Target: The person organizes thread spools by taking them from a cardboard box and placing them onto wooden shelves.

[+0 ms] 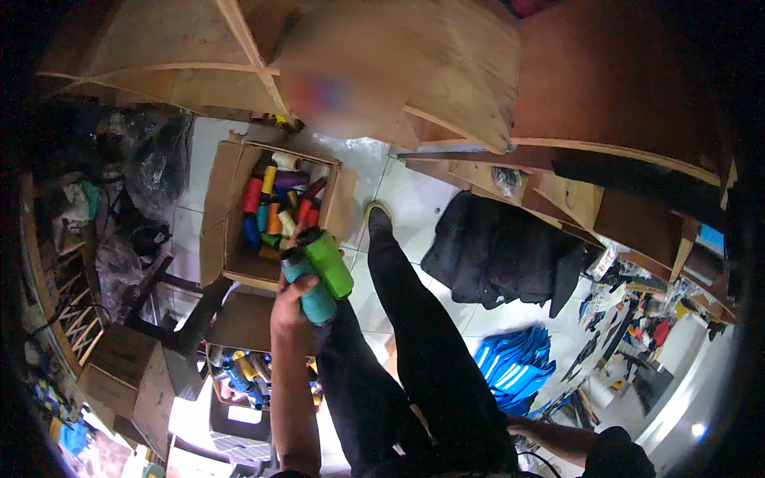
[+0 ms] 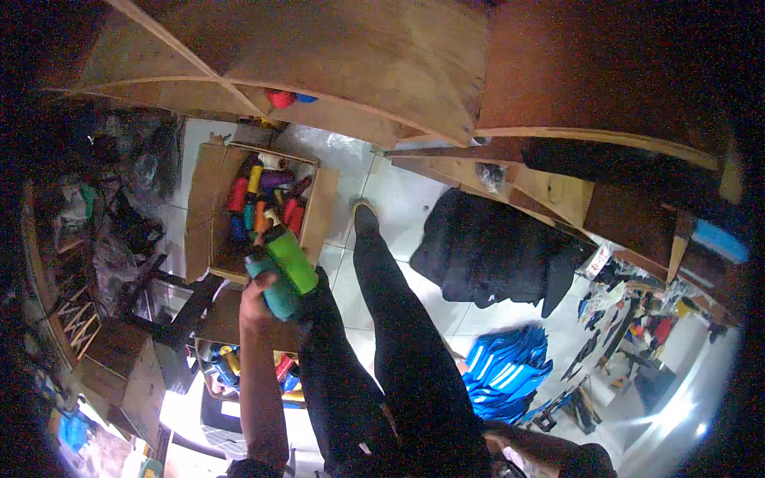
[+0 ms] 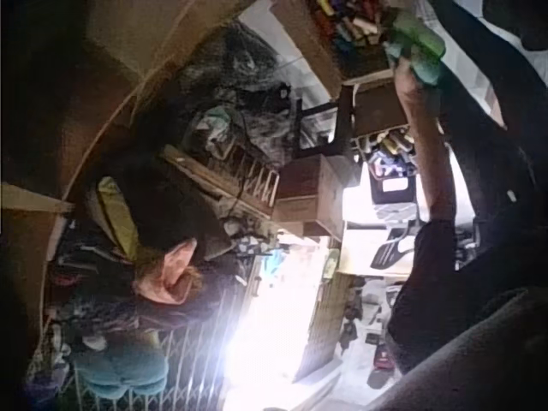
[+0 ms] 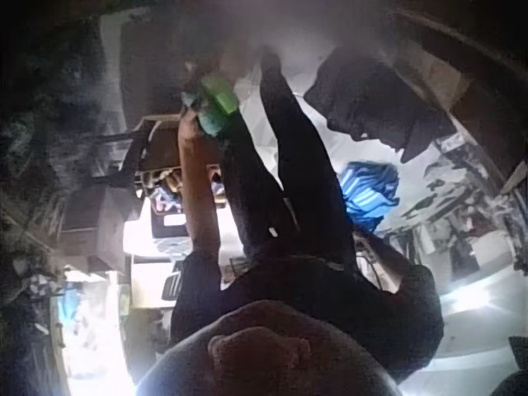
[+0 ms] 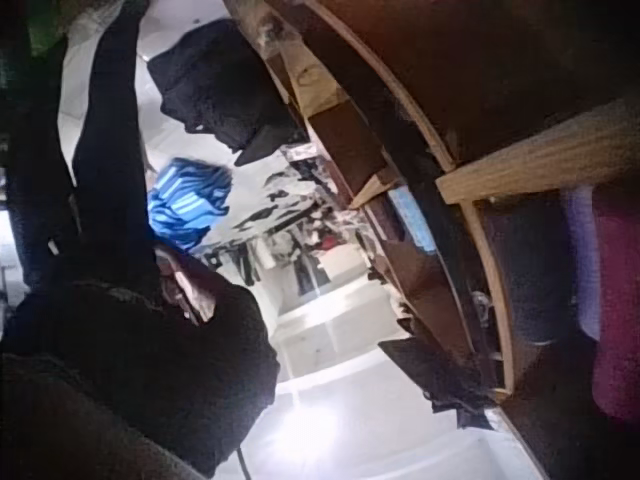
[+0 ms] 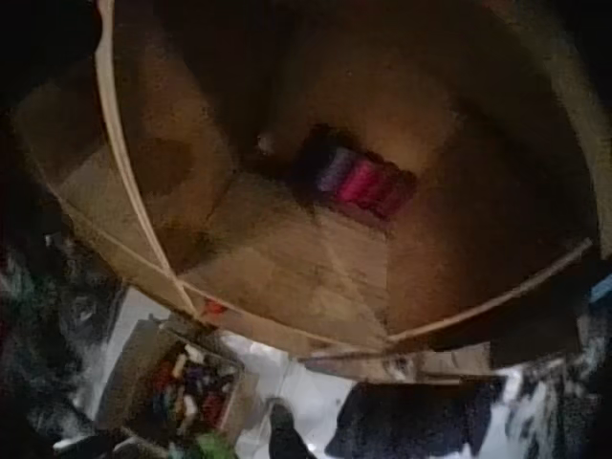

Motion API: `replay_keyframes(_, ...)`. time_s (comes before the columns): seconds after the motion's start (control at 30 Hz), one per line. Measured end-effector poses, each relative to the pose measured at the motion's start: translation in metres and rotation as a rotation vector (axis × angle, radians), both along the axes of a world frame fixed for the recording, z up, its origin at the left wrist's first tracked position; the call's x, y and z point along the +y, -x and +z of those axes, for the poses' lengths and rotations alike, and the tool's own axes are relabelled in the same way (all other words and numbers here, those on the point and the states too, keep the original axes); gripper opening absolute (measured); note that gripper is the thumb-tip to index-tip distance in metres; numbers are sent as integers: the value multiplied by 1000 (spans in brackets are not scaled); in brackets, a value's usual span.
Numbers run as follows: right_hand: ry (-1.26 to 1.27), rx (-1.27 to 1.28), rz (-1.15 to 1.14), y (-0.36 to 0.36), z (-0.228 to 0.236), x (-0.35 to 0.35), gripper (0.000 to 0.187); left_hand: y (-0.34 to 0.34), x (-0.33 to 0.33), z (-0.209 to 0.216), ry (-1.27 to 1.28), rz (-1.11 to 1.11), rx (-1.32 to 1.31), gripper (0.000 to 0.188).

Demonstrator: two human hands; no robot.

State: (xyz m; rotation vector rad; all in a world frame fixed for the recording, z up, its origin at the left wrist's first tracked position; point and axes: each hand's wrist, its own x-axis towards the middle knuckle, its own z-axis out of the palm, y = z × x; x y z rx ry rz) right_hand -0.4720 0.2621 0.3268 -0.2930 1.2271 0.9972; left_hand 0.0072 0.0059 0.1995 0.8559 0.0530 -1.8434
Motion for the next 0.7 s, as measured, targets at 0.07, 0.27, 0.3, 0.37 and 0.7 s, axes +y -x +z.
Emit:
replay_keyframes(0.07,273,-210,463,-1,-28,-37,20,-3,-4,-15,40,-13,-12,90)
replay_keyframes(0.27,1420,-281,12,-153,-105,-294,23,6,-42,-17,157,56,-55,91)
replay_keyframes(0.3,1303,-329,-46,-180,-115,-322,25,8,-40,-21,154,63,-51,91)
replay_keyframes(0.37,1213,-494,-220,-238,-120,-361,36,14,-33,-35,150,84,-44,85)
replay_keyframes(0.7,1000,-696,-84,-280,-160,-402,51,20,-17,-74,-8,12,-58,76)
